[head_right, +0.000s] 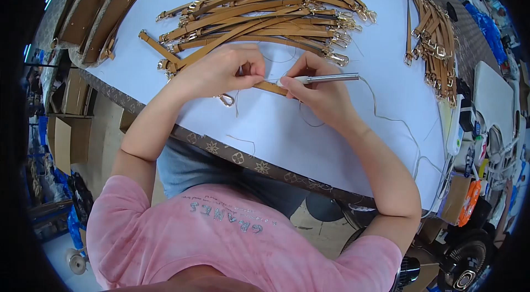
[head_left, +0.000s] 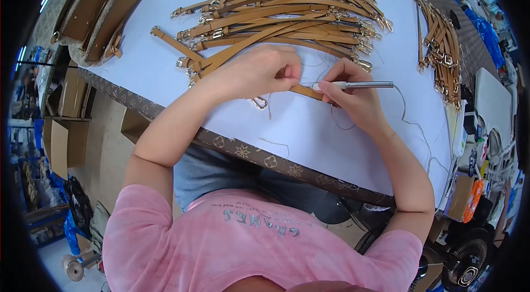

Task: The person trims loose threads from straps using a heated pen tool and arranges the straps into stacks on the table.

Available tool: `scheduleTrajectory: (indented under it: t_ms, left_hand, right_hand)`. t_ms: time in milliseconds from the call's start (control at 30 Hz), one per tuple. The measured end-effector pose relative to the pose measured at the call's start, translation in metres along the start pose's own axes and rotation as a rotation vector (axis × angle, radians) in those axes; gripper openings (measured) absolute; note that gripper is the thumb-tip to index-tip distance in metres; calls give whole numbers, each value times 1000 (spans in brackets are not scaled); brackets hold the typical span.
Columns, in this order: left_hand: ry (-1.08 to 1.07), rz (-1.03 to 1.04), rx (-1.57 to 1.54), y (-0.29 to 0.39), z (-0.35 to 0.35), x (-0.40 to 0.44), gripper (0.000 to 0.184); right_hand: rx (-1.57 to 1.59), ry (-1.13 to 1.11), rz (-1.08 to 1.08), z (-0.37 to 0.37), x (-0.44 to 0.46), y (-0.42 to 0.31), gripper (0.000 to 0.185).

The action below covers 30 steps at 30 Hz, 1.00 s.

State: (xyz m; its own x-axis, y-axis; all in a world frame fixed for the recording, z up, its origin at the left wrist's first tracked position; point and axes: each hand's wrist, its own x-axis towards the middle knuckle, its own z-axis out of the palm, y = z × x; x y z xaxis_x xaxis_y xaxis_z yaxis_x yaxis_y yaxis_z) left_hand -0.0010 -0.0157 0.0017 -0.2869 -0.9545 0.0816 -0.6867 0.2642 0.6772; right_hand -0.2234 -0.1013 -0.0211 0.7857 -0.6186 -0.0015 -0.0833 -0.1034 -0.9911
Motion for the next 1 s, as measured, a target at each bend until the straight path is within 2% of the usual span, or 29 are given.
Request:
scheduleTrajectory:
  t_ms: [100, 233, 600, 1000]
  left_hand:
    - [8, -62, -74, 1, -1, 0, 10]
    - [-94, -155, -134, 3, -3, 6, 13]
    - [-48, -3, -101, -1, 3, 7, 10]
    - [-69, -15, -108, 0, 4, 7, 10]
  right_hand:
    - [19, 6, 41, 0, -1, -5, 15]
    - [41, -2, 82, -2, -1, -9, 15]
    - [-25, -4, 5, 2, -1, -1, 14]
    - [-54, -10, -6, 2, -1, -2, 13]
